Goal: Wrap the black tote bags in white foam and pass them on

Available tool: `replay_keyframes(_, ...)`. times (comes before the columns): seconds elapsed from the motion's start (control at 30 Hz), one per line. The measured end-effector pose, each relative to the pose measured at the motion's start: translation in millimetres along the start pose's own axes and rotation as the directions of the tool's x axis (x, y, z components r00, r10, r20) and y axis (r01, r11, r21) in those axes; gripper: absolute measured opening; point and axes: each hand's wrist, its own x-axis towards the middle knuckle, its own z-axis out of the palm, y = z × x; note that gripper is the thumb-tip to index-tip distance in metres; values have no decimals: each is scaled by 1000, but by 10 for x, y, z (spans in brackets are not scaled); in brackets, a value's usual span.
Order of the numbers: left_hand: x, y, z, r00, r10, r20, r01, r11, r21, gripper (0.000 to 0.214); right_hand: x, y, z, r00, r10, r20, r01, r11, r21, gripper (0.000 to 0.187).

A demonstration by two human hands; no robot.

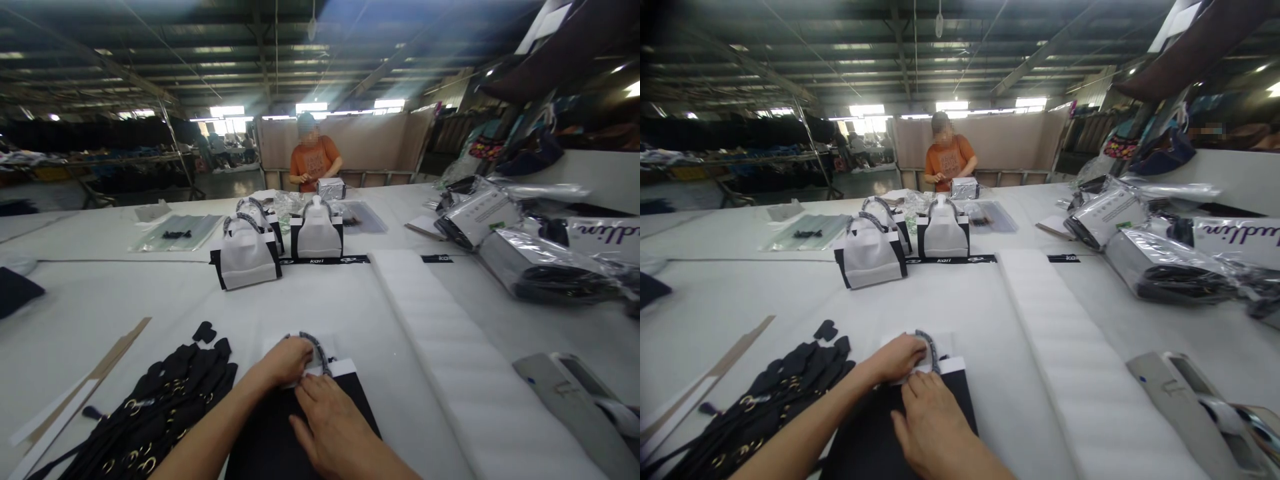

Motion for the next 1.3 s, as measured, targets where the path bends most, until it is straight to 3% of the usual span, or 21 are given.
replay_keyframes(0.1, -42, 26, -93, 996, -10, -88, 6, 999, -43, 25, 45, 53, -39, 1000, 10, 23, -9, 999, -38, 31)
replay_keyframes(0.2, -89, 118, -311, 980, -5, -198, -15, 995, -100, 26, 85, 66, -86, 998, 19, 64, -15, 998, -67, 28)
replay_keyframes(0.4, -414, 582, -724, 942, 139, -304, -148, 989, -6, 20, 45, 55, -88, 997, 21, 70, -21, 1000, 3, 26)
replay_keyframes(0.5, -572, 580, -692, 942, 115, -314, -133, 991, -34, 21, 21, 65, -70, 998, 11, 66, -12, 1000, 19, 27)
replay_keyframes(0.57, -638, 389, -592, 928, 7, -372, -72, 984, -163, 22, 26, 75, -75, 997, 15, 77, -15, 1000, -1, 28)
replay_keyframes(0.67, -724, -16, -409, 860, -225, -459, 49, 930, -364, 41, 45, 77, -118, 996, 15, 87, -15, 1000, -10, 27)
replay_keyframes(0.73, -774, -219, -318, 833, -331, -445, 104, 882, -460, 58, 57, 60, -159, 996, 17, 86, -17, 1000, -2, 25)
replay_keyframes(0.8, -795, -302, -273, 846, -365, -388, 113, 835, -539, 48, 82, 27, -194, 996, 29, 87, -29, 1000, -1, 25)
replay_keyframes(0.87, -777, -278, -268, 867, -353, -351, 82, 797, -599, 29, 131, -14, -211, 995, 30, 96, -29, 999, -15, 32)
replay_keyframes(1.03, -674, -83, -334, 885, -299, -356, -12, 751, -660, 21, 291, -62, -176, 988, 45, 147, -36, 997, -61, 49)
replay_keyframes(1.13, -677, -5, -424, 806, -359, -471, -49, 751, -658, 17, 323, -30, -141, 985, 47, 168, -43, 999, -32, 48)
replay_keyframes(1.2, -719, 55, -501, 754, -321, -573, -106, 802, -588, 8, 314, 1, -123, 987, 36, 159, -35, 999, -9, 47)
replay_keyframes(1.3, -838, 167, -545, 771, -111, -627, -203, 890, -408, 16, 297, 43, -105, 990, 30, 136, -33, 999, 20, 46)
